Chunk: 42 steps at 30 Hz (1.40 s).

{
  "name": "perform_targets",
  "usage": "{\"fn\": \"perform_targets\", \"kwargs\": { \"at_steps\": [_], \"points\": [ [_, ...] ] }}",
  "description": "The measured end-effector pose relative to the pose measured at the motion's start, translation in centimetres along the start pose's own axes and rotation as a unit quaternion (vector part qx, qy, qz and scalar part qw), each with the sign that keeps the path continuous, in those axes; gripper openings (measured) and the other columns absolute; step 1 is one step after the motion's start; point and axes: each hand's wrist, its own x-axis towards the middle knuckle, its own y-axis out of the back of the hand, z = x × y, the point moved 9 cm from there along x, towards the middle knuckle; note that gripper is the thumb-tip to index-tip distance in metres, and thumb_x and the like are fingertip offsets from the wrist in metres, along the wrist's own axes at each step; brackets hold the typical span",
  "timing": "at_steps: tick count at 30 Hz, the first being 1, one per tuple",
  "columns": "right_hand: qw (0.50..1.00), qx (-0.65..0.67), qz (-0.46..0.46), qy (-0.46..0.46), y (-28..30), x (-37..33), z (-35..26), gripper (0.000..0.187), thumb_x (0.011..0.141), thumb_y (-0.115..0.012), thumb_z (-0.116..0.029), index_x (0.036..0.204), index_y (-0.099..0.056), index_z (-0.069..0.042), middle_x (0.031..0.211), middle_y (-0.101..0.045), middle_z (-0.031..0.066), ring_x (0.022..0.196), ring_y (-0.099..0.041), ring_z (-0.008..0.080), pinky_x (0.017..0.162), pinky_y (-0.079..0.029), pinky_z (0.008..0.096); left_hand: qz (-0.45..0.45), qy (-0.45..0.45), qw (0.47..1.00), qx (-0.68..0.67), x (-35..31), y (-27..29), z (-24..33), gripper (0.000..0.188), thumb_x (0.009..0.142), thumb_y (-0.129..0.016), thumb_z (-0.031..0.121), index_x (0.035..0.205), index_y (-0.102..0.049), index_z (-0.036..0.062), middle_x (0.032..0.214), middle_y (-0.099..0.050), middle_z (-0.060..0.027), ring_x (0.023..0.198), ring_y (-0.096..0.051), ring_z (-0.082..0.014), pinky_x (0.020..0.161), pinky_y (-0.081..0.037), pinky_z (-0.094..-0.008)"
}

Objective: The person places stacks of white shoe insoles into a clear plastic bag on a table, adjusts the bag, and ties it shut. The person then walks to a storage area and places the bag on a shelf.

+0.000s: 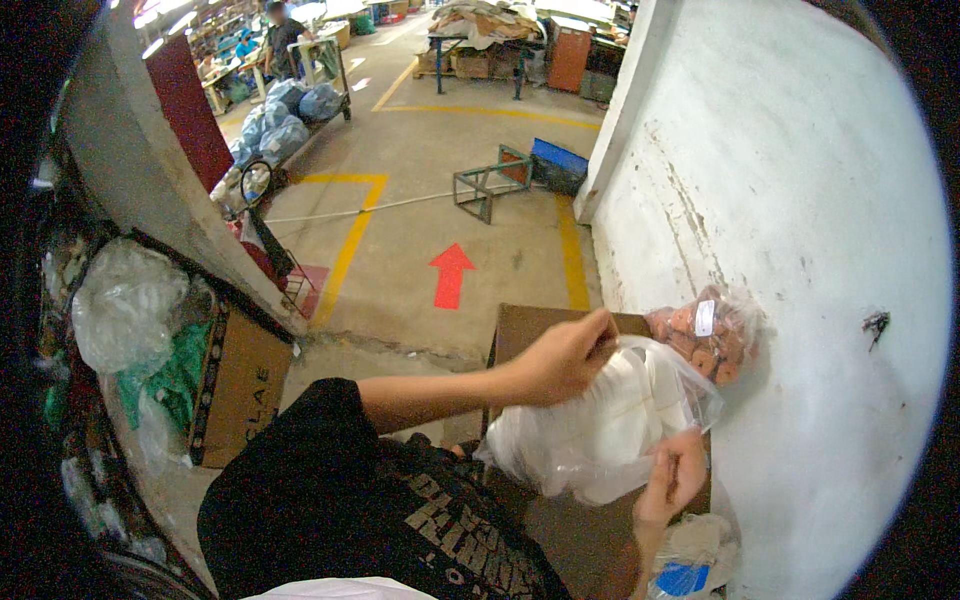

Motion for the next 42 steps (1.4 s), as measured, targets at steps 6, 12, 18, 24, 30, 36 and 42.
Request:
{"fn": "perform_targets", "kwargs": {
  "at_steps": [6, 12, 18, 24, 30, 36, 42],
  "points": [
    [0.986, -0.032, -0.139, -0.09, -7.0, -1.5, 2.9, 0.065, 0.101, -0.066, -0.039, 0.149, -0.048, 0.002, 0.064, -0.037, -0.0044, 0.059, -0.036, 0.0102, 0.056, -0.029, 0.0277, -0.005, -0.008, 1.0, -0.004, -5.5, -4.1, 0.2, 0.016, 0.105, -0.06, 0.017, 0.106, -0.052, 0.0034, 0.089, -0.065, -0.0217, 0.081, -0.069, -0.039, 0.072, -0.052, -0.0482],
    [0.962, -0.16, -0.223, -0.002, -7.6, -1.4, -1.3, 0.078, 0.085, -0.083, -0.041, 0.145, -0.053, 0.0, 0.091, -0.05, 0.007, 0.076, -0.05, 0.0196, 0.069, -0.038, 0.0304, 0.109, 0.102, 0.975, -0.163, -4.6, -1.1, -2.7, 0.019, 0.109, -0.06, 0.017, 0.108, -0.054, -0.0009, 0.083, -0.056, -0.0107, 0.08, -0.049, -0.0126, 0.071, -0.047, -0.0329],
    [0.878, -0.334, -0.343, 0.029, -8.6, -4.6, -5.1, 0.083, 0.066, -0.09, -0.038, 0.139, -0.061, -0.01, 0.106, -0.051, 0.0141, 0.099, -0.052, 0.0343, 0.088, -0.039, 0.0471, -0.085, 0.095, 0.99, -0.054, -4.8, -1.1, -1.1, 0.023, 0.105, -0.063, 0.02, 0.109, -0.056, -0.0013, 0.099, -0.071, -0.024, 0.092, -0.071, -0.0375, 0.082, -0.054, -0.0434],
    [0.886, -0.357, -0.295, 0.027, -7.9, -3.9, -4.5, 0.065, 0.077, -0.085, -0.042, 0.133, -0.066, -0.017, 0.103, -0.053, 0.0112, 0.101, -0.053, 0.0331, 0.087, -0.038, 0.0492, -0.078, 0.043, 0.996, -0.018, -4.7, -0.3, 1.1, 0.02, 0.103, -0.064, 0.017, 0.107, -0.056, -0.0007, 0.093, -0.07, -0.0241, 0.088, -0.069, -0.044, 0.077, -0.054, -0.0479],
    [0.935, -0.294, -0.198, -0.015, -6.1, -3.6, -3.3, 0.039, 0.09, -0.077, -0.042, 0.114, -0.072, -0.012, 0.094, -0.056, 0.0108, 0.09, -0.056, 0.0346, 0.078, -0.041, 0.0477, -0.083, 0.025, 0.996, 0.003, -5.5, -1.1, 2.3, 0.021, 0.101, -0.065, 0.017, 0.105, -0.056, -0.0013, 0.091, -0.069, -0.0258, 0.088, -0.067, -0.0471, 0.076, -0.053, -0.05],
    [0.944, -0.146, -0.233, -0.185, -4.8, -4.8, 1.8, 0.072, 0.111, -0.041, -0.056, 0.081, -0.06, 0.007, 0.071, -0.057, 0.0232, 0.067, -0.058, 0.0356, 0.063, -0.041, 0.0492, -0.172, -0.047, 0.984, 0.011, -9.7, -4.3, 6.8, 0.019, 0.097, -0.064, 0.017, 0.103, -0.057, -0.0006, 0.086, -0.067, -0.0274, 0.088, -0.067, -0.0488, 0.075, -0.052, -0.0535],
    [0.919, -0.067, -0.237, -0.309, -3.9, -7.0, 3.1, 0.068, 0.11, -0.047, -0.056, 0.085, -0.069, 0.003, 0.073, -0.065, 0.0177, 0.069, -0.062, 0.0244, 0.064, -0.044, 0.0443, -0.249, -0.02, 0.968, -0.022, -11.8, -4.4, 6.5, 0.023, 0.102, -0.063, 0.022, 0.11, -0.062, -0.0003, 0.092, -0.072, -0.0221, 0.085, -0.071, -0.0402, 0.076, -0.056, -0.0479]
  ]
}}
